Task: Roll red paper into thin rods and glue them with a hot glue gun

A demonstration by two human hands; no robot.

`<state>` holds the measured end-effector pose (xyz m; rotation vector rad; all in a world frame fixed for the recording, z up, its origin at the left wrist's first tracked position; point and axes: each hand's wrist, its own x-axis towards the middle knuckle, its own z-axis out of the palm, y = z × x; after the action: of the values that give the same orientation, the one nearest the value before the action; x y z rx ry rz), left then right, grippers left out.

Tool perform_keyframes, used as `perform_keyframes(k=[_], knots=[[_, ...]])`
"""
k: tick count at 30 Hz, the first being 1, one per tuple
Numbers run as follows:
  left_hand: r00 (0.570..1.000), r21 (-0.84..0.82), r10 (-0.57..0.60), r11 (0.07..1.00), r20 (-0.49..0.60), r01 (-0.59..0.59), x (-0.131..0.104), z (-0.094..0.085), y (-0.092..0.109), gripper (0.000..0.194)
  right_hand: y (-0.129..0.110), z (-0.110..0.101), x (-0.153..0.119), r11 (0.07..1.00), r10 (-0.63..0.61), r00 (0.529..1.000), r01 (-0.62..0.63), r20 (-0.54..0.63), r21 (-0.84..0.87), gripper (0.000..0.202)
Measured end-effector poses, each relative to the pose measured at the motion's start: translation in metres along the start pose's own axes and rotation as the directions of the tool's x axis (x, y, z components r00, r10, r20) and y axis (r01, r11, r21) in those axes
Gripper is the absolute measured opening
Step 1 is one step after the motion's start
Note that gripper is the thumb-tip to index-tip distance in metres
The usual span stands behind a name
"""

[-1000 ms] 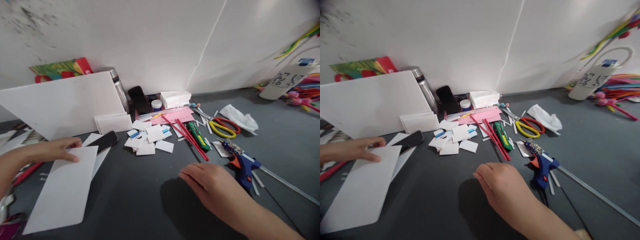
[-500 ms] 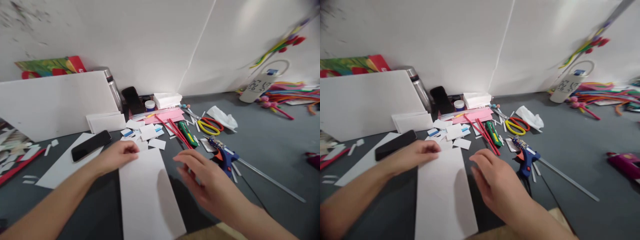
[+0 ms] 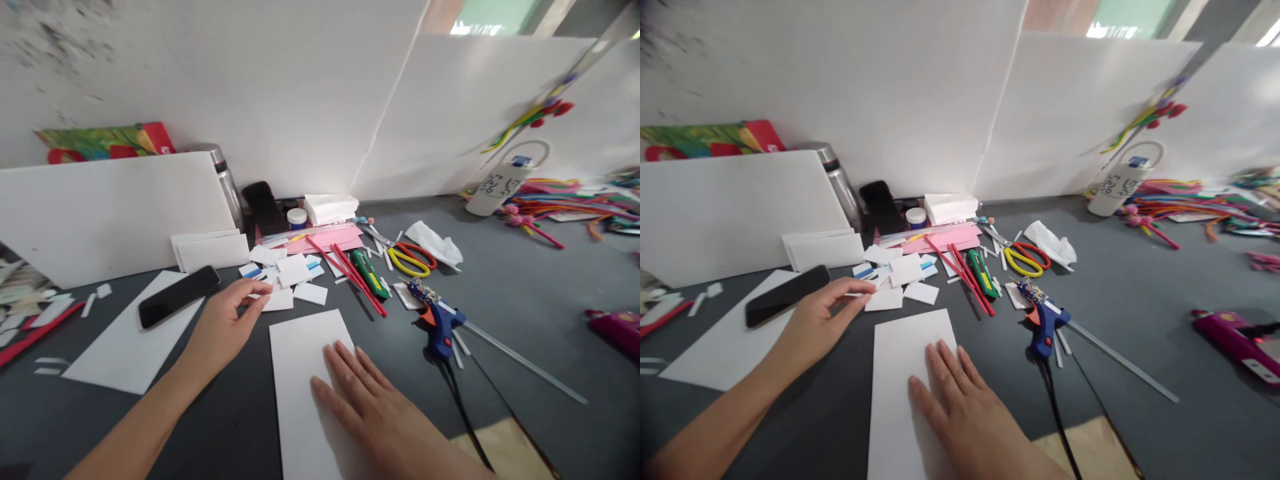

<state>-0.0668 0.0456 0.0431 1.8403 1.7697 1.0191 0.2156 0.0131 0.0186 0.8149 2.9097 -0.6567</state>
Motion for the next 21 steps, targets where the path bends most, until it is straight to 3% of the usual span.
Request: perform_keyframes(k=[5, 10, 16, 21], knots=[[0.997, 0.031, 0.032, 0.999, 0.067, -0.034, -0.006, 0.003, -0.004, 0.019, 0.005, -0.008, 0.012, 0.998, 0.001, 1.0, -0.002, 0.006, 0.07, 0.105], [0.994, 0.18, 0.084, 0.979, 0.065, -0.094, -0.005, 0.004, -0.012, 0.018, 0.016, 0.0, 0.021, 0.996, -0.025, 0.998, 0.03, -0.052, 0.085, 0.11], [0.949, 0.451, 0.219, 0.841, 0.225, -0.301, 0.004, 0.009, -0.017, 0.025, 0.016, 0.0, 0.022, 0.995, -0.043, 0.996, 0.051, -0.078, 0.091, 0.109], [0.935, 0.59, 0.212, 0.73, 0.286, -0.346, 0.012, 0.018, -0.007, 0.027, 0.012, -0.001, 0.022, 0.995, -0.019, 0.996, 0.028, -0.092, 0.093, 0.112]])
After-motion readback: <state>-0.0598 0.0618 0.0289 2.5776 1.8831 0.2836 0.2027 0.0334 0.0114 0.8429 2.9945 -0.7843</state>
